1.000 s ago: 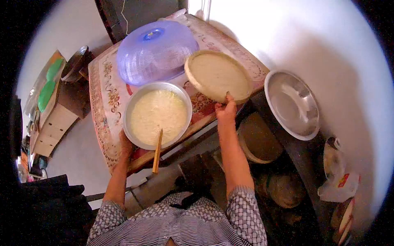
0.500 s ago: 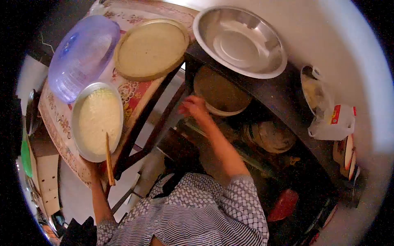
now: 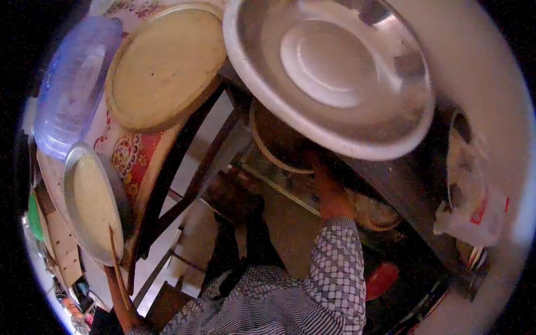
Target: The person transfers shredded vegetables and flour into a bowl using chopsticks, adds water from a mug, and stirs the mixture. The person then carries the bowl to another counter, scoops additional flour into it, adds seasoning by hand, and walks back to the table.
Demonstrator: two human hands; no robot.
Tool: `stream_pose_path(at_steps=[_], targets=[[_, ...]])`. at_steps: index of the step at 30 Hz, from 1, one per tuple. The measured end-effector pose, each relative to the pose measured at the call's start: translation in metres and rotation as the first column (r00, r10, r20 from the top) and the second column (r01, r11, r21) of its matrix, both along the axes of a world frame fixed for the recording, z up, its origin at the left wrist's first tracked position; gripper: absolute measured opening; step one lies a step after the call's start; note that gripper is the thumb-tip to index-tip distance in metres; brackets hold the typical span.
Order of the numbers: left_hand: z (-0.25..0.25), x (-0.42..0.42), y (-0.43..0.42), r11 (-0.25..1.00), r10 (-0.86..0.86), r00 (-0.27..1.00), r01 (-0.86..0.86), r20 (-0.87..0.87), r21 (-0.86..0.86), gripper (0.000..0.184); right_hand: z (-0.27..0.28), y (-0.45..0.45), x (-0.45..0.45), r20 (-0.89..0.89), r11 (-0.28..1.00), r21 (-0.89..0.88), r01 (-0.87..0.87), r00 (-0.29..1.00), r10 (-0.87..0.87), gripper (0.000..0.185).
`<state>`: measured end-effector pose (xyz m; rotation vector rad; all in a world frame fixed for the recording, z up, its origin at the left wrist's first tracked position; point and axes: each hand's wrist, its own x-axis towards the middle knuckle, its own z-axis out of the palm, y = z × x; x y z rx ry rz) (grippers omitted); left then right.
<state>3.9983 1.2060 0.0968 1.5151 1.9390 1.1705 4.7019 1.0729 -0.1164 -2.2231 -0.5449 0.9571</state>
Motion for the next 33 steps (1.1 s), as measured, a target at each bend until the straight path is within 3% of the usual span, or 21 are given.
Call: stream_pose_path(at_steps=[9, 33], targets=[[-0.001, -0.002, -0.008, 0.998, 0.059, 0.996, -0.061, -0.06, -0.035, 0.055, -0.043, 0.042, -0.006, -0.054, 1.0, -0.008, -0.01, 0.998, 0.01, 0.022], [0.013, 0.003, -0.008, 0.997, 0.061, 0.995, -0.065, -0.081, -0.048, 0.049, -0.055, 0.045, -0.017, -0.206, 0.997, 0.072, 0.001, 0.978, 0.014, 0.024]])
